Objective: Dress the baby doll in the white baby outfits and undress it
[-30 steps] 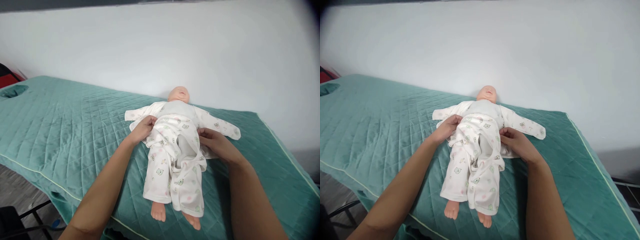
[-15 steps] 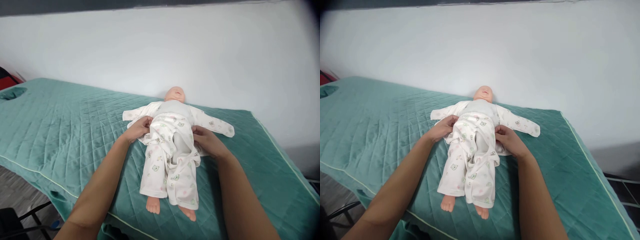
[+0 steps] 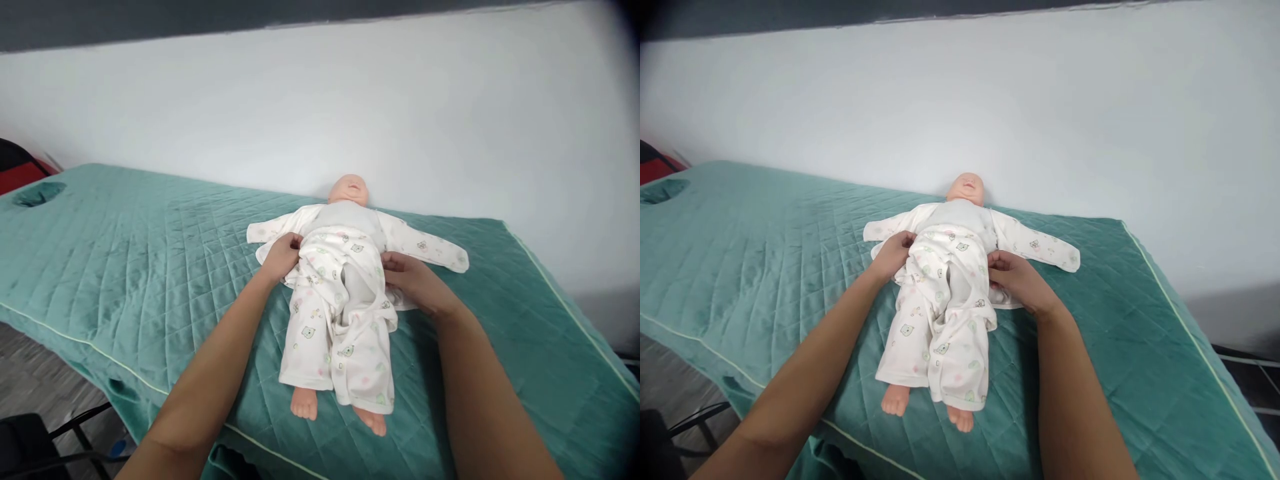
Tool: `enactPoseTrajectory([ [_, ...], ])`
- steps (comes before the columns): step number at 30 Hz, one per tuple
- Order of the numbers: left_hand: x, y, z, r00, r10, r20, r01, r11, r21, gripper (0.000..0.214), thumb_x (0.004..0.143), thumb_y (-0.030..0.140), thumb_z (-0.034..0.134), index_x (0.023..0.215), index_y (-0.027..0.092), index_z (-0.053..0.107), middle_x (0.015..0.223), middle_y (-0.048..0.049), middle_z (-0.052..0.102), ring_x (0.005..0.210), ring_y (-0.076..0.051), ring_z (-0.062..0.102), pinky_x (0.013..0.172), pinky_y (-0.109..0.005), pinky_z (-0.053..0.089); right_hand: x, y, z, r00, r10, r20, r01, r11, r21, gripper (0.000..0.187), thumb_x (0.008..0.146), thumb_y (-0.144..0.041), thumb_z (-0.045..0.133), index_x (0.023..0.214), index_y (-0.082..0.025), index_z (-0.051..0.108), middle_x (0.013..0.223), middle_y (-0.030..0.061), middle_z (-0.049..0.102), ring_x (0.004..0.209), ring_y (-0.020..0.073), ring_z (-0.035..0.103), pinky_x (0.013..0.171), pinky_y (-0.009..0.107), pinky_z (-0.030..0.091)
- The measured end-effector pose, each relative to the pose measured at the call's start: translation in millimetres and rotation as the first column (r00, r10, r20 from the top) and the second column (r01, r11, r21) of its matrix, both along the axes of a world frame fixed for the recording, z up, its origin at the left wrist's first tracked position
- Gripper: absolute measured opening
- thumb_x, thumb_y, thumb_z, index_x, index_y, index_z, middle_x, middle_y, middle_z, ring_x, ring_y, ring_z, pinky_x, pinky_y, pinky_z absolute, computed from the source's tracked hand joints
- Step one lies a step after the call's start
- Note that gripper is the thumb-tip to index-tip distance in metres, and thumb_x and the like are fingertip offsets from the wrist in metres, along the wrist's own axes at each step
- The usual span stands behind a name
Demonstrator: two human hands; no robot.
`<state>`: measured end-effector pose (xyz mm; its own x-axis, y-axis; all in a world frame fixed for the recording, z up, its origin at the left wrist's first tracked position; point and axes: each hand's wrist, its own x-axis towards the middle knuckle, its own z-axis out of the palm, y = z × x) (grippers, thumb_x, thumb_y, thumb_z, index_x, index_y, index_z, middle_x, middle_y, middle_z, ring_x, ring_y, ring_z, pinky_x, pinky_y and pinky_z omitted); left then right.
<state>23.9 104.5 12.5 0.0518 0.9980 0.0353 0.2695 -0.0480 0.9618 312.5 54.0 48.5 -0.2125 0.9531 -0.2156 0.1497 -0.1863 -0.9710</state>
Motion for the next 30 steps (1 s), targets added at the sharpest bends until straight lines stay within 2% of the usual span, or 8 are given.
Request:
enactPoseTrajectory([
  [3,-3,0,2.2,0.997,-0.073,-0.019,0.073,0.997,0.004,0.023,0.066,0.018,0.06,0.088,0.017,0.068,0.091,-0.0049,0.073,0.086,-0.021,0.064,0.083,-0.033,0.049,1,1,0.5,0.999,0.041,0.007,-0.041,0.999,-0.003,0.036,0.063,-0.036,0.089,0.086,-0.022,0.066,0.077,-0.0009,0.066,0.065,0.0122,0.056,0.056,0.024,0.044],
  [7,-5,-3,8.6,0.988,-0.134,-0.07,0.135,0.991,0.003,0.027,0.067,0.019,0.059,0.09,0.017,0.072,0.093,-0.0056,0.076,0.091,-0.024,0.067,0.083,-0.033,0.049,-2,4,-2.8,0.999,0.005,0.036,-0.005,1.0,0.002,0.032,0.064,-0.038,0.086,0.08,-0.022,0.063,0.072,-0.0015,0.065,0.06,0.0111,0.052,0.054,0.024,0.041],
  [12,-3,-4,12.1,0.989,-0.11,-0.102,0.112,0.994,0.014,0.03,0.067,0.018,0.057,0.091,0.016,0.073,0.091,-0.0047,0.076,0.09,-0.024,0.067,0.083,-0.033,0.05,-7,7,-6.7,0.997,-0.05,0.057,0.049,0.999,0.022,0.03,0.063,-0.034,0.082,0.076,-0.023,0.058,0.064,-0.0043,0.06,0.055,0.0103,0.047,0.051,0.024,0.036],
  [18,-1,-4,8.9,0.991,-0.097,-0.087,0.099,0.995,0.02,0.029,0.066,0.018,0.058,0.091,0.015,0.073,0.09,-0.005,0.075,0.089,-0.023,0.066,0.085,-0.033,0.049,-8,13,-17.0,0.965,-0.209,0.16,0.207,0.978,0.031,0.022,0.064,-0.028,0.074,0.075,-0.026,0.054,0.06,-0.0028,0.057,0.05,0.0128,0.046,0.046,0.028,0.034],
  [21,0,-3,7.0,0.992,-0.078,-0.096,0.081,0.996,0.031,0.028,0.067,0.018,0.057,0.09,0.016,0.073,0.089,-0.0053,0.074,0.087,-0.022,0.064,0.083,-0.033,0.049,-7,20,-23.5,0.91,-0.326,0.255,0.321,0.945,0.061,0.022,0.066,-0.028,0.07,0.082,-0.028,0.055,0.061,-0.002,0.059,0.048,0.0166,0.048,0.047,0.032,0.036],
  [23,1,-3,6.6,0.993,-0.053,-0.104,0.057,0.998,0.032,0.027,0.068,0.018,0.056,0.089,0.016,0.073,0.086,-0.0049,0.073,0.085,-0.022,0.063,0.082,-0.033,0.049,-7,22,-25.2,0.843,-0.383,0.378,0.351,0.924,0.152,0.019,0.069,-0.029,0.066,0.085,-0.028,0.055,0.063,-0.0003,0.061,0.051,0.0195,0.051,0.051,0.034,0.038],
  [27,2,-2,8.2,0.986,-0.045,-0.163,0.054,0.997,0.05,0.024,0.068,0.016,0.054,0.085,0.015,0.072,0.083,-0.0046,0.072,0.084,-0.022,0.062,0.082,-0.033,0.048,-12,21,-20.0,0.686,-0.391,0.614,0.225,0.916,0.332,0.007,0.075,-0.029,0.059,0.072,-0.027,0.054,0.072,0.0054,0.064,0.066,0.023,0.053,0.061,0.036,0.037],
  [30,1,-1,10.1,0.97,-0.09,-0.228,0.105,0.993,0.054,0.03,0.069,0.015,0.053,0.091,0.015,0.073,0.09,-0.0063,0.074,0.087,-0.023,0.063,0.083,-0.035,0.047,-16,19,-13.8,0.679,-0.34,0.651,0.158,0.933,0.323,0.008,0.074,-0.025,0.058,0.068,-0.026,0.053,0.077,0.0071,0.067,0.073,0.0241,0.055,0.065,0.036,0.037],
])
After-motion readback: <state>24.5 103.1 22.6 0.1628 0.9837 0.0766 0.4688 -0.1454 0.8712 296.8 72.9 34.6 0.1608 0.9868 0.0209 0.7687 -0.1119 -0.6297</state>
